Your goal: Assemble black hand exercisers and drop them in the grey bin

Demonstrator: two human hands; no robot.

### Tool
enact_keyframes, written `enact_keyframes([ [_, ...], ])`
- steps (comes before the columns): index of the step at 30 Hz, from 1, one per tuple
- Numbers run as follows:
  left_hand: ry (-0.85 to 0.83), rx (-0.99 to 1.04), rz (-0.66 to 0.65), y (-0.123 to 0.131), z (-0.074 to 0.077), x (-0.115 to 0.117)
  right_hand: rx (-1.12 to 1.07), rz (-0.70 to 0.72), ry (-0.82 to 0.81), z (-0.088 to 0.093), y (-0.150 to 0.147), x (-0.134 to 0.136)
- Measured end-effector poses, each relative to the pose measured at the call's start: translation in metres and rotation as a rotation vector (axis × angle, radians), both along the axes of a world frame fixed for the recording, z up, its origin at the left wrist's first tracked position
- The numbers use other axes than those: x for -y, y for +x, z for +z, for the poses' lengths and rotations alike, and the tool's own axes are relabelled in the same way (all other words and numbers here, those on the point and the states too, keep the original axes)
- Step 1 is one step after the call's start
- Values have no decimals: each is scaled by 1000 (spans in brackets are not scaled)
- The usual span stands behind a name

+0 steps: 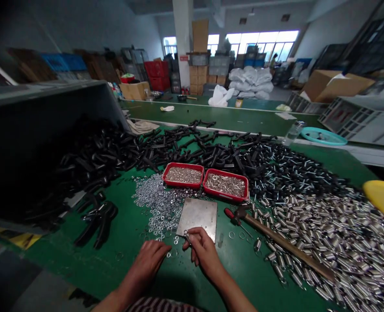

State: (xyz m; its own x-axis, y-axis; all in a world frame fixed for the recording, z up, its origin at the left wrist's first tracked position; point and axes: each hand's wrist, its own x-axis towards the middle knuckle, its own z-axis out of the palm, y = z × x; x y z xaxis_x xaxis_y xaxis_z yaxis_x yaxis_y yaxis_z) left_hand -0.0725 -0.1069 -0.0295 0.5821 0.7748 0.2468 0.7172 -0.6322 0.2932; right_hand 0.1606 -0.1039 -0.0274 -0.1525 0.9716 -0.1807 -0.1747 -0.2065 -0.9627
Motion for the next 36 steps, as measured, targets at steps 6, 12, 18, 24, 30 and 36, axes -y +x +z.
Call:
enact_keyframes([
  [6, 220, 2, -17, -2, -19, 9, 51, -31, 33, -3, -8, 2],
  [12, -96, -59, 57, 21, 17, -14, 8, 39, -11, 6, -2, -3],
  [18, -403, 387, 147, 43, 52, -46, 47, 18, 46, 40, 35, -15],
  [24, -746, 778, 253, 86, 44, -91, -25, -10, -16, 37, 48, -41],
  [30, -1166, 1174, 229, 107, 40, -105, -103, -25, -7, 34, 51, -62],
  [36, -1190, 1269, 306, 114, 39, -99, -211, -23, -81, 29, 51, -71],
])
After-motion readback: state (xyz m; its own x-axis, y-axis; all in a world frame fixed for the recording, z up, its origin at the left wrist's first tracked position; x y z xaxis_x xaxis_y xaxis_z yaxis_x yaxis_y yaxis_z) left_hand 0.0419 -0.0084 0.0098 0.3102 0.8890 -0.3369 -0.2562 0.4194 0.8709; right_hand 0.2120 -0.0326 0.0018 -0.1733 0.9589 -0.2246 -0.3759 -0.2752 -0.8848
